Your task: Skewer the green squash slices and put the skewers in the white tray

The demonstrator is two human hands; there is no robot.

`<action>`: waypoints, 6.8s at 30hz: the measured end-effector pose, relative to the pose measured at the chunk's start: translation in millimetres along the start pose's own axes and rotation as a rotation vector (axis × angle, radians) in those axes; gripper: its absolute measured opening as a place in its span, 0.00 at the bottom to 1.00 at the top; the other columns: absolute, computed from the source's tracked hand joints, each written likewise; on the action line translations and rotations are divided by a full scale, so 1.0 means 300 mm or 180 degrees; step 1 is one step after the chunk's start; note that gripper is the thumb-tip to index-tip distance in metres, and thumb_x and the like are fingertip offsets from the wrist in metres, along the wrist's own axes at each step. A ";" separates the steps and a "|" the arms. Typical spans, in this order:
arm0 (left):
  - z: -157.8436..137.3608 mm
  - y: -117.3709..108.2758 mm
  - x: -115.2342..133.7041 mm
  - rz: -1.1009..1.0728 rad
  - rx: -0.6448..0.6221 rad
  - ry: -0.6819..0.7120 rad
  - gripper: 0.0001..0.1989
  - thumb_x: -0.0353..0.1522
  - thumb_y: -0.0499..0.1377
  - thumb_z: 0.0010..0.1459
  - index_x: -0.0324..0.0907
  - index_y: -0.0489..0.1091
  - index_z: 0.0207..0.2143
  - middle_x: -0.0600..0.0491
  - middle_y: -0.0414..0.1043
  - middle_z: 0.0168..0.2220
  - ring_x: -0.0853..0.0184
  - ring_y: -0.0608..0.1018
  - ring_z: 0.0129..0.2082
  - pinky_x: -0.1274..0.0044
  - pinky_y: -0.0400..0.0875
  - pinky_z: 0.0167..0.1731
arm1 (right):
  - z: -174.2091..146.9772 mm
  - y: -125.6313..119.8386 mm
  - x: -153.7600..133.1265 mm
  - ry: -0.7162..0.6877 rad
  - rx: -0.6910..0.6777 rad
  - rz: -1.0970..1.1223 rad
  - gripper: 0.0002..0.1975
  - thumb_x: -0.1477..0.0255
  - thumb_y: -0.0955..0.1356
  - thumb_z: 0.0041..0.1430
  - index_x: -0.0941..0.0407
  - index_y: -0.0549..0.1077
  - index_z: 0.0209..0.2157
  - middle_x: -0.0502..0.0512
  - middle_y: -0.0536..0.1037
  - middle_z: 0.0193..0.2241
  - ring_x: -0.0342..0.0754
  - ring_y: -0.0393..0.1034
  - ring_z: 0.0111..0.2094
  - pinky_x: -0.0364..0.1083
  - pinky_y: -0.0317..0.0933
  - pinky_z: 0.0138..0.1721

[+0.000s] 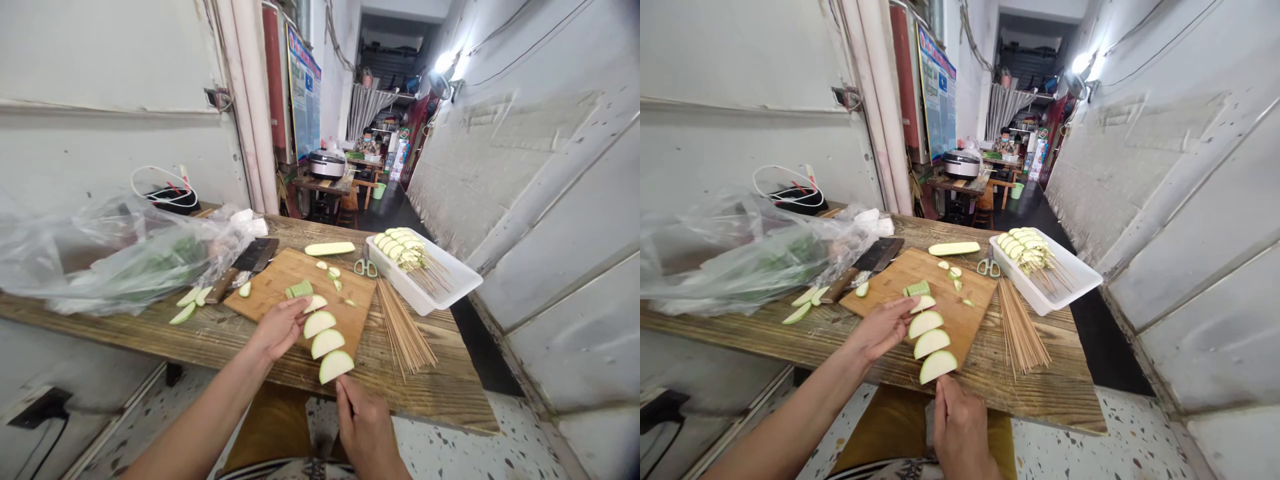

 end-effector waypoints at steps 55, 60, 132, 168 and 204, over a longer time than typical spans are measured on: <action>-0.056 0.065 -0.115 -0.0605 -0.0882 -0.0062 0.16 0.37 0.55 0.58 0.39 0.70 0.45 0.47 0.76 0.41 0.66 0.77 0.40 0.74 0.70 0.44 | 0.020 0.106 0.121 0.2287 -0.0851 0.5600 0.13 0.63 0.69 0.57 0.59 0.68 0.29 0.35 0.57 0.08 0.30 0.38 0.06 0.32 0.40 0.07; -0.097 0.105 -0.200 -0.0818 -0.1138 -0.0518 0.16 0.36 0.55 0.58 0.37 0.69 0.46 0.45 0.75 0.44 0.63 0.75 0.45 0.70 0.67 0.49 | 0.047 0.116 0.098 0.2275 -0.0673 0.5839 0.11 0.65 0.69 0.58 0.59 0.69 0.30 0.36 0.59 0.09 0.31 0.38 0.06 0.32 0.41 0.07; -0.151 0.189 -0.160 -0.0142 -0.1176 -0.0409 0.11 0.36 0.57 0.56 0.36 0.71 0.35 0.40 0.75 0.42 0.55 0.74 0.47 0.70 0.71 0.40 | -0.026 0.029 0.063 0.1838 -0.0364 0.3783 0.15 0.61 0.63 0.62 0.59 0.71 0.31 0.38 0.53 0.11 0.34 0.41 0.12 0.36 0.38 0.14; -0.054 0.120 0.029 -0.1091 -0.0673 0.0415 0.17 0.39 0.48 0.61 0.37 0.70 0.32 0.50 0.73 0.29 0.64 0.77 0.36 0.63 0.70 0.44 | -0.046 0.037 0.056 0.2021 -0.0765 0.4045 0.17 0.58 0.66 0.58 0.59 0.70 0.28 0.37 0.52 0.09 0.33 0.39 0.11 0.36 0.35 0.13; -0.042 0.111 -0.021 -0.1306 -0.0832 0.0483 0.08 0.32 0.61 0.50 0.37 0.68 0.33 0.48 0.73 0.31 0.65 0.77 0.28 0.70 0.70 0.32 | -0.058 0.054 0.184 0.2707 -0.0818 0.3205 0.21 0.57 0.74 0.45 0.59 0.75 0.34 0.41 0.54 0.12 0.36 0.48 0.13 0.37 0.43 0.15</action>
Point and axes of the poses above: each hand's wrist, its own z-axis towards the middle knuckle, its own y-axis out of the palm, x = y × z, the point moved 5 cm from there along z, towards the middle knuckle
